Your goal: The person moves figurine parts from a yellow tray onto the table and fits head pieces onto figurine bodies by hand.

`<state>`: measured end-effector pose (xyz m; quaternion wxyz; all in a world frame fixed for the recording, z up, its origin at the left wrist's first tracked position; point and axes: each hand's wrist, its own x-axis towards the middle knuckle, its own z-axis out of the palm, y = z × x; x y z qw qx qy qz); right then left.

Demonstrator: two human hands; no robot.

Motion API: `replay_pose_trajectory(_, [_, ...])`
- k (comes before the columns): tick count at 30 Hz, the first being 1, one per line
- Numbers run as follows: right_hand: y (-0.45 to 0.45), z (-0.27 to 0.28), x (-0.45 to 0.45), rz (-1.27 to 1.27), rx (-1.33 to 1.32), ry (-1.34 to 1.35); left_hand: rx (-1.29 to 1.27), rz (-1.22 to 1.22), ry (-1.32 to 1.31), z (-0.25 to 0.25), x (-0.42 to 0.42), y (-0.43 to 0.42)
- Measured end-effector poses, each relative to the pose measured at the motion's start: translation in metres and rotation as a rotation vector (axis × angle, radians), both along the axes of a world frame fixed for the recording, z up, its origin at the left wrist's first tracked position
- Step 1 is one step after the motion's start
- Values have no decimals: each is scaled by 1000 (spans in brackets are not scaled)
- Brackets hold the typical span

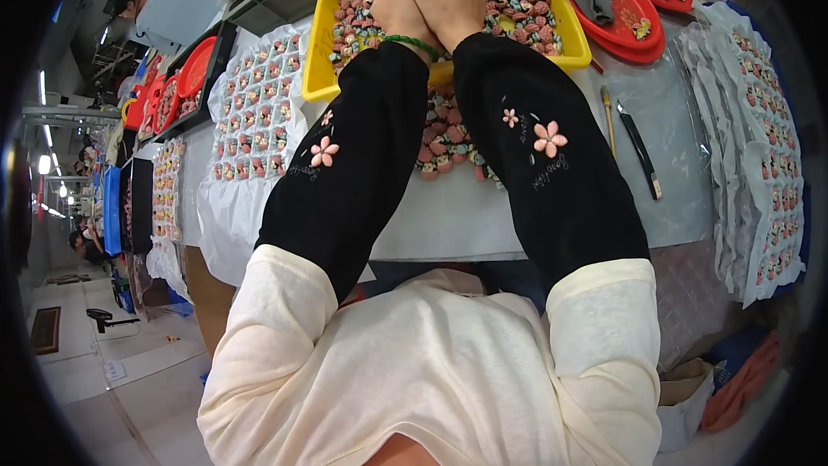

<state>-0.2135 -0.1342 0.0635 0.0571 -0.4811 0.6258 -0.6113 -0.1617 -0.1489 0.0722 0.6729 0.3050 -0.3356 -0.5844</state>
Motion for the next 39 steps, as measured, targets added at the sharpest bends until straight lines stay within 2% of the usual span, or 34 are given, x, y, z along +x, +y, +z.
replay_pose_trajectory(1, [4,8,2,4,-89,10,-89,10,22,13,2,6])
replay_pose_trajectory(3, [20,23,6,68,-106,28,-72,8,-30,17,10,19])
replay_pose_trajectory(5, [41,35,22,42,-283,67,-308,110,-138,7,17,25])
replay_pose_trajectory(7, [80,40,42,168,-390,14,-690,523,-565,27,45,79])
replay_pose_trajectory(8, [96,33,51,191,-380,58,-510,345,-439,28,56,106])
replay_pose_trajectory(9, [111,26,62,211,-334,45,-529,373,-469,14,67,118])
replay_pose_trajectory(13, [133,-17,89,232,-270,61,-221,197,-310,-30,101,147])
replay_pose_trajectory(15, [142,-21,90,290,-184,76,-236,220,-282,-45,107,149])
replay_pose_trajectory(17, [142,-21,87,153,-127,458,-232,254,-428,-59,115,142])
replay_pose_trajectory(18, [141,-21,85,149,-52,511,-179,280,-446,-68,113,136])
replay_pose_trajectory(21, [134,-29,78,179,45,578,-87,243,-383,-78,111,126])
replay_pose_trajectory(22, [134,-28,76,194,33,579,-204,333,-558,-81,113,122])
replay_pose_trajectory(25, [135,-20,69,212,30,569,-59,285,-397,-75,114,129])
replay_pose_trajectory(27, [136,-16,63,226,12,556,-121,345,-419,-72,114,129])
replay_pose_trajectory(29, [143,-11,60,234,-29,541,-148,433,-647,-70,117,129])
replay_pose_trajectory(31, [162,-6,57,281,-14,558,-149,442,-707,-71,117,128])
replay_pose_trajectory(33, [184,-3,54,447,-46,733,-148,451,-773,-75,117,128])
replay_pose_trajectory(34, [194,-7,53,541,51,793,-141,437,-748,-78,117,127])
replay_pose_trajectory(35, [196,-13,50,545,49,793,-136,421,-725,-79,117,127])
replay_pose_trajectory(37, [198,-23,43,512,142,1025,-132,401,-723,-78,120,127])
replay_pose_trajectory(39, [195,-24,36,437,168,1022,-59,361,-636,-77,123,127])
